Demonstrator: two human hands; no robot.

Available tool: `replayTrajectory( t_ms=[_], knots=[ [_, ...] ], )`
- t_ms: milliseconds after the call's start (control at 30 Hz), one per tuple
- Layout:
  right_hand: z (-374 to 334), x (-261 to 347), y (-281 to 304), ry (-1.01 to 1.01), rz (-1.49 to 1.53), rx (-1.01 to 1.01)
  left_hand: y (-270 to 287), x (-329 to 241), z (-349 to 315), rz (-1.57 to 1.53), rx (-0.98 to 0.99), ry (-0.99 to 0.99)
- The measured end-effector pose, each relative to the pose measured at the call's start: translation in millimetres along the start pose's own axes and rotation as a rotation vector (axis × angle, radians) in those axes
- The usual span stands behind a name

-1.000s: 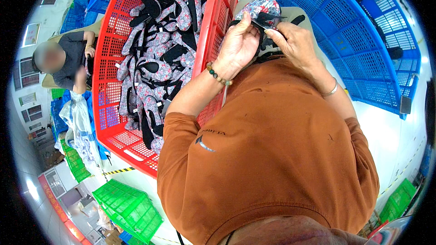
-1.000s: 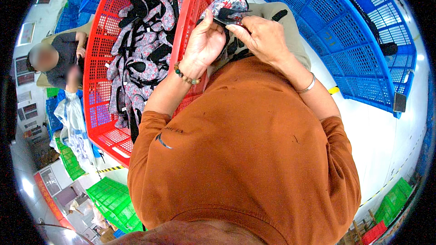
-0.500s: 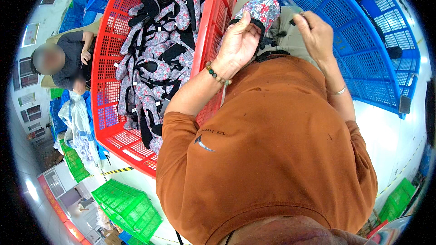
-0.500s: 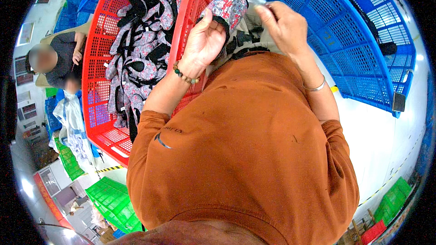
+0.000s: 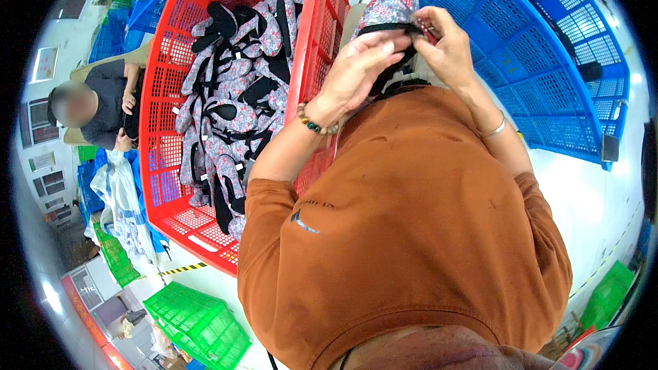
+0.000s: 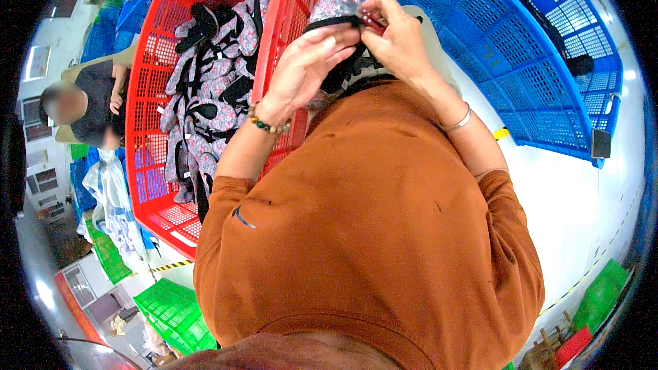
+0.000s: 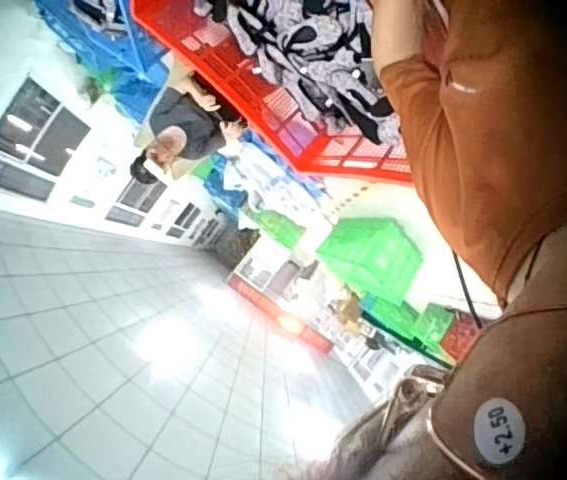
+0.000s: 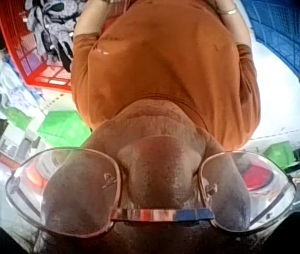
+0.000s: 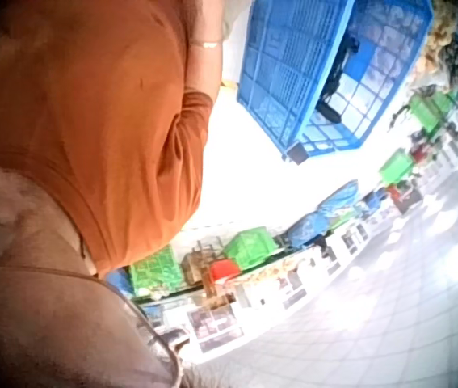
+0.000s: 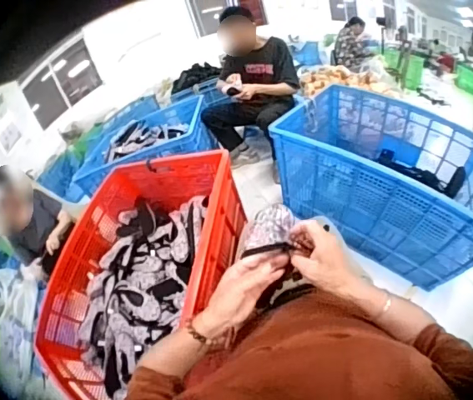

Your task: The person sits in a workshop environment and uses scissors to trim excess fabric from the edges of small, patterned textile items. They pick up each item from a red basket, cut the loose threads, and place the finished item back into the basket. The process is repeated for multiple items throughout the video.

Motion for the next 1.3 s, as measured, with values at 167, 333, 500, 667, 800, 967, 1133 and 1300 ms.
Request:
replayTrajectory(
  t_ms=[167,333,500,667,800,967,1133,1300],
  knots=[
    [5,-11,8,-0.099,0.063,0.015,6,-21,-16,0.958,-0.205,-0.560],
    [2,-1,6,-0.155,0.105,0.087,-7,-44,0,1.267,-0.240,-1.067],
    [8,21,19,0.125,-0.138,0.046,7,-44,19,1.013,0.014,-0.724],
    [9,28,20,0.317,-0.266,0.053,13,-48,34,1.024,0.124,-0.493],
    [9,12,8,0.330,-0.174,0.244,21,-37,38,0.641,0.266,-0.108],
    [-7,-3,1,-0.035,0.141,0.403,25,-18,28,0.339,0.416,0.107],
    [-13,-19,-3,-0.128,-0.006,0.371,27,-1,23,0.175,0.366,0.110],
    [-18,-2,1,-0.177,-0.079,0.261,30,6,18,0.048,0.142,0.096]
  ],
)
Point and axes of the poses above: each hand's wrist, its own z-axis towards the middle knuckle, its own y-axis out of the back of the hand, x = y × z, the point moved 5 cm from there along z, towards the middle knuckle, and after that the axes turned 7 degrees about -x, right-handed, at the moved point
